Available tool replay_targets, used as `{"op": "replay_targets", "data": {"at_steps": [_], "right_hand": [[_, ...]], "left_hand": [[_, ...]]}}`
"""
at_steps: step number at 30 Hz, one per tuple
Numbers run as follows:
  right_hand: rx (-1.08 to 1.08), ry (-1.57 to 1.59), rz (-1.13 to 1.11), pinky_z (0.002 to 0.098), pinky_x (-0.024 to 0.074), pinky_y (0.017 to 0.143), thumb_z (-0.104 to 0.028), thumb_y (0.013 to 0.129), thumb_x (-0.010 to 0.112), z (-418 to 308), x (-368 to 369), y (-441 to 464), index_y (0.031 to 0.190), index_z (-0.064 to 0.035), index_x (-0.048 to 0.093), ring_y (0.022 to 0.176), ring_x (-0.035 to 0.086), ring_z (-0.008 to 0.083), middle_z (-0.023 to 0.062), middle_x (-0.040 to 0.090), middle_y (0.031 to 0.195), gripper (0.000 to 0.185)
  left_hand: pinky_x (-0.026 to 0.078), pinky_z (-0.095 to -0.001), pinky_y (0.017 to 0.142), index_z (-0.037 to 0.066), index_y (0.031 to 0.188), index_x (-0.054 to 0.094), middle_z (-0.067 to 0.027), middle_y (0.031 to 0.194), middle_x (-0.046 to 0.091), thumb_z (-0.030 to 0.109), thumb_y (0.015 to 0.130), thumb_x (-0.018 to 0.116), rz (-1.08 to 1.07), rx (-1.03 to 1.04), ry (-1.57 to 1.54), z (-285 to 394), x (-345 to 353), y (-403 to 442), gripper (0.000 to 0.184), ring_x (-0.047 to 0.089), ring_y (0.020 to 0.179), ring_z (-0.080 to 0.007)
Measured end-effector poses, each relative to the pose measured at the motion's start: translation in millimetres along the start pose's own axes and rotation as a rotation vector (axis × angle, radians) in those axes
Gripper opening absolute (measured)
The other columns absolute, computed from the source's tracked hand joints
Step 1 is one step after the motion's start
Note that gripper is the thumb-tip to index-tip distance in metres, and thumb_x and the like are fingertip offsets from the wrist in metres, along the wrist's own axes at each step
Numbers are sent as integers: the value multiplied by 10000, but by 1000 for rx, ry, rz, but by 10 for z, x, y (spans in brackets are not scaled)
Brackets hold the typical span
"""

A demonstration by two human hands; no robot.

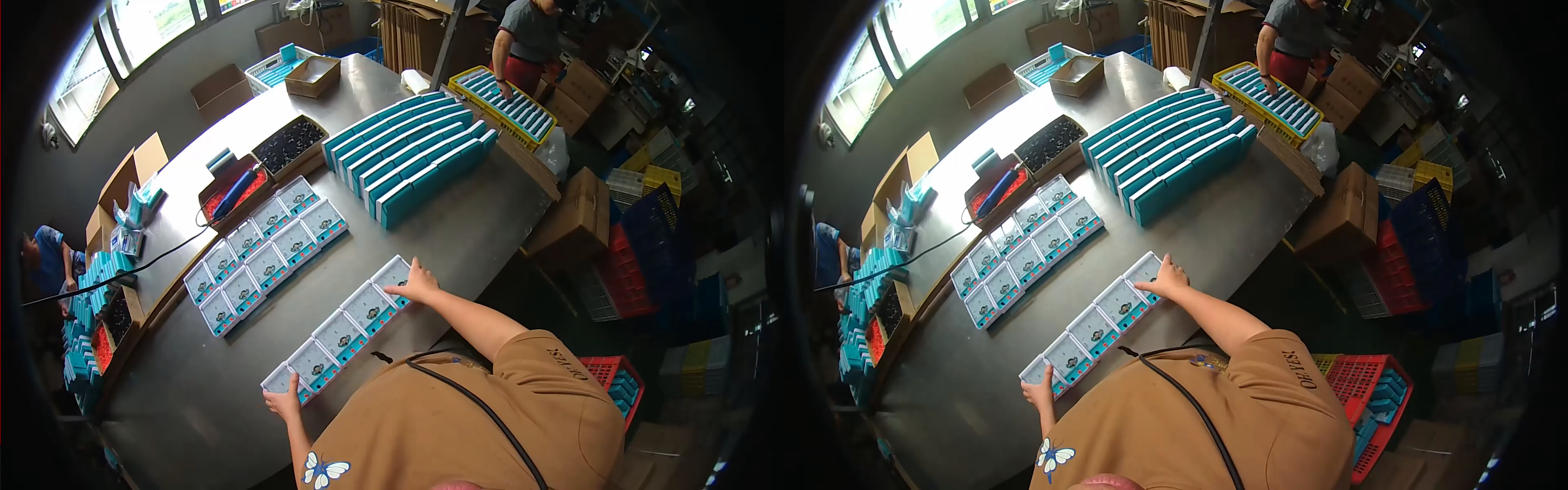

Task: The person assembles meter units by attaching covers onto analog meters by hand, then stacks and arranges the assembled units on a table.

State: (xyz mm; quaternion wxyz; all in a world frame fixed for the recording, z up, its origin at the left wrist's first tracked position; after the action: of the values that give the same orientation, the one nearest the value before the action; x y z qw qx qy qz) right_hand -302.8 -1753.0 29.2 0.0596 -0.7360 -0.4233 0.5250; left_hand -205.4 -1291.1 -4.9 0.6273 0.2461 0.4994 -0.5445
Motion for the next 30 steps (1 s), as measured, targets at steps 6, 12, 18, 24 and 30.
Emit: {"op": "replay_targets", "data": {"at_steps": [6,12,18,24,30], "right_hand": [[26,-282,193,465,387,1013,-672,472,845,-44,189,-106,1427,-5,190,1255,424,326,196,435,1328,1337],[-31,-296,157,450,411,1004,-656,494,846,17,214,-66,1400,23,211,1231,439,329,192,447,1308,1299],[-67,-319,147,441,427,999,-667,520,830,-51,170,-56,1394,49,190,1207,453,331,204,451,1288,1298],[-139,-319,172,443,425,990,-699,539,798,47,177,-70,1423,61,151,1217,433,317,200,442,1305,1333],[-153,-255,185,480,393,1022,-664,561,806,695,-581,470,1451,44,114,1240,410,374,241,415,1312,1331]], "left_hand": [[290,-488,1108,-88,1391,254,-304,1357,397,648,456,865,-18,22,44,-144,164,97,1337,346,1312,-438],[308,-476,1085,-112,1369,277,-299,1334,421,665,441,862,-52,52,108,-8,251,53,1343,376,1286,-422],[279,-493,1089,-112,1365,278,-265,1319,442,720,447,824,-16,108,149,-128,340,145,1353,370,1291,-405],[273,-494,1094,-113,1375,265,-278,1328,424,728,457,817,-26,66,144,-102,303,81,1361,360,1294,-411],[268,-489,1100,-137,1386,214,-313,1326,403,643,486,857,-139,73,95,761,804,-493,1354,342,1298,-432]]}}
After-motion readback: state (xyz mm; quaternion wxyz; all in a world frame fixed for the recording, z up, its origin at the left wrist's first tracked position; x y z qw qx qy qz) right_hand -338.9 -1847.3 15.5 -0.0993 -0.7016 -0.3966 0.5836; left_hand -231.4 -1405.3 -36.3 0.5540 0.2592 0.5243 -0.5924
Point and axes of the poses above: each hand's wrist, its own y-axis towards the middle knuckle, its own x-axis out of the palm, z = x × y, the point moved 3 cm from there along y, towards the middle knuckle
